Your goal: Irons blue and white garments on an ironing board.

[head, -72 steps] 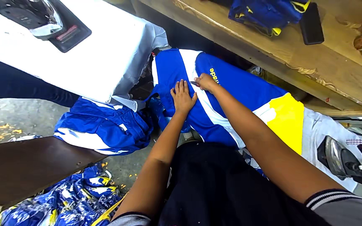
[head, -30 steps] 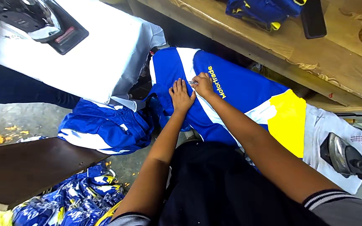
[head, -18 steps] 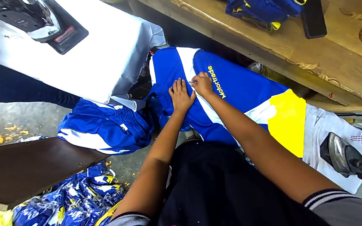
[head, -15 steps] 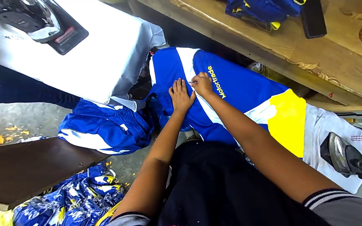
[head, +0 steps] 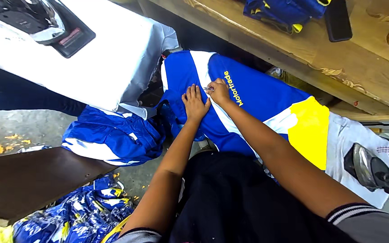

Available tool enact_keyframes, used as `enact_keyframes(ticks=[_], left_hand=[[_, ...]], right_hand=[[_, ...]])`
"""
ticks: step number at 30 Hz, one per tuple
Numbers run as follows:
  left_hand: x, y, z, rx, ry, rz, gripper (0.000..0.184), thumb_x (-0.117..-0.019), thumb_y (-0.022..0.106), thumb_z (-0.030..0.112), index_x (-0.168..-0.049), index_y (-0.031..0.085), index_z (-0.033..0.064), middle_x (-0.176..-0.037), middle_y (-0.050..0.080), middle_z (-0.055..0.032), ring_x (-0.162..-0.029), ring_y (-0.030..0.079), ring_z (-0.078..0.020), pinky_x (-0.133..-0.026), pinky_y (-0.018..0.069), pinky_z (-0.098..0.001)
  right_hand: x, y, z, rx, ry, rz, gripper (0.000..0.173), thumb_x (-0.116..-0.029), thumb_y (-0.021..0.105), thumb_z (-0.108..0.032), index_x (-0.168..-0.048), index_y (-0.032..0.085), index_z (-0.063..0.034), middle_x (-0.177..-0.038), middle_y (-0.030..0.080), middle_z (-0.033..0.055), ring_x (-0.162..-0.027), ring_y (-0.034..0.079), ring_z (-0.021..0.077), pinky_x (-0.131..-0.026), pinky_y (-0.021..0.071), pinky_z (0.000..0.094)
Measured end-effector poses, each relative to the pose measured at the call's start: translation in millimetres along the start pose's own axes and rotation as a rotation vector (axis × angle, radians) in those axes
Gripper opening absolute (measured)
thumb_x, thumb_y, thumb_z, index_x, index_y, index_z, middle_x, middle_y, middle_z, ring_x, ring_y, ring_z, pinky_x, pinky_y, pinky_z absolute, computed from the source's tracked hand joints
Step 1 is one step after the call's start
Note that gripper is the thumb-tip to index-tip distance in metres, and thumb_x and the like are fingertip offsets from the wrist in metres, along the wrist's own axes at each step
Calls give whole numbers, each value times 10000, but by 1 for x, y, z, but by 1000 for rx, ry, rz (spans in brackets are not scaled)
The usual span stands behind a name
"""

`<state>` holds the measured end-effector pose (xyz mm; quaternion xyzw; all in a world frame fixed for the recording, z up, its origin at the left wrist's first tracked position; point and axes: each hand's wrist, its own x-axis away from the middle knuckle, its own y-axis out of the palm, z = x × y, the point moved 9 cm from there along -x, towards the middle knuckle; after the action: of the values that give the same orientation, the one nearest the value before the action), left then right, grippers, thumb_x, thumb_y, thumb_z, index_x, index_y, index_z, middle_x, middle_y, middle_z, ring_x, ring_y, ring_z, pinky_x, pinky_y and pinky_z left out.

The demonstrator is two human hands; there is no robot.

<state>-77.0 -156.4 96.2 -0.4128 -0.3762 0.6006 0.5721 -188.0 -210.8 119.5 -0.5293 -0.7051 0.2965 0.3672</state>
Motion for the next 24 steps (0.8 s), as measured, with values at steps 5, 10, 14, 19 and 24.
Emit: enact_keyframes(ticks=[5, 10, 14, 19, 24], left_hand=[[-1, 1, -1, 36, -7, -21, 670, -1023, 441, 457, -1511, 466, -1, -1614, 387, -198, -1499, 340, -394, -1161, 234, -626], [-10, -13, -7, 224, -110, 47, 360, -1052, 518, 276, -1281, 677, 47, -1491, 535, -179, -1406, 450, -404, -1101, 302, -639], [-20, -24, -8, 249, -215, 14, 257, -1014, 607, 220, -1156, 719, 37, -1429, 574, -184, -1372, 465, -411, -1061, 331, -644], [-24, -25, -7, 205, -197, 27, 208, -1012, 602, 159, -1097, 730, 19, -1368, 599, -199, -1325, 493, -420, -1031, 359, -630], [-25, -21, -11, 235, -184, 28, 252, -1048, 534, 165, -1094, 713, -7, -1404, 569, -207, -1339, 475, -420, -1052, 341, -617]], right_hand=[[2, -2, 1, -33, 38, 22, 251, -954, 725, -188, -1155, 745, -40, -1197, 652, 201, -1247, 547, 384, -1051, 403, 569], [13, -15, 11, -200, 170, 92, 317, -979, 705, -187, -1223, 683, 14, -1236, 611, 237, -1157, 604, 370, -994, 495, 510], [23, -19, 13, -274, 232, 101, 332, -992, 690, -155, -1266, 651, 27, -1287, 578, 252, -1160, 602, 356, -991, 508, 465], [35, -11, 3, -292, 217, 46, 375, -963, 661, -29, -1325, 627, 59, -1323, 563, 286, -1215, 583, 362, -1046, 487, 427], [34, 7, -3, -233, 216, -27, 308, -1018, 630, -149, -1264, 650, 36, -1271, 584, 239, -1163, 606, 362, -986, 516, 484]])
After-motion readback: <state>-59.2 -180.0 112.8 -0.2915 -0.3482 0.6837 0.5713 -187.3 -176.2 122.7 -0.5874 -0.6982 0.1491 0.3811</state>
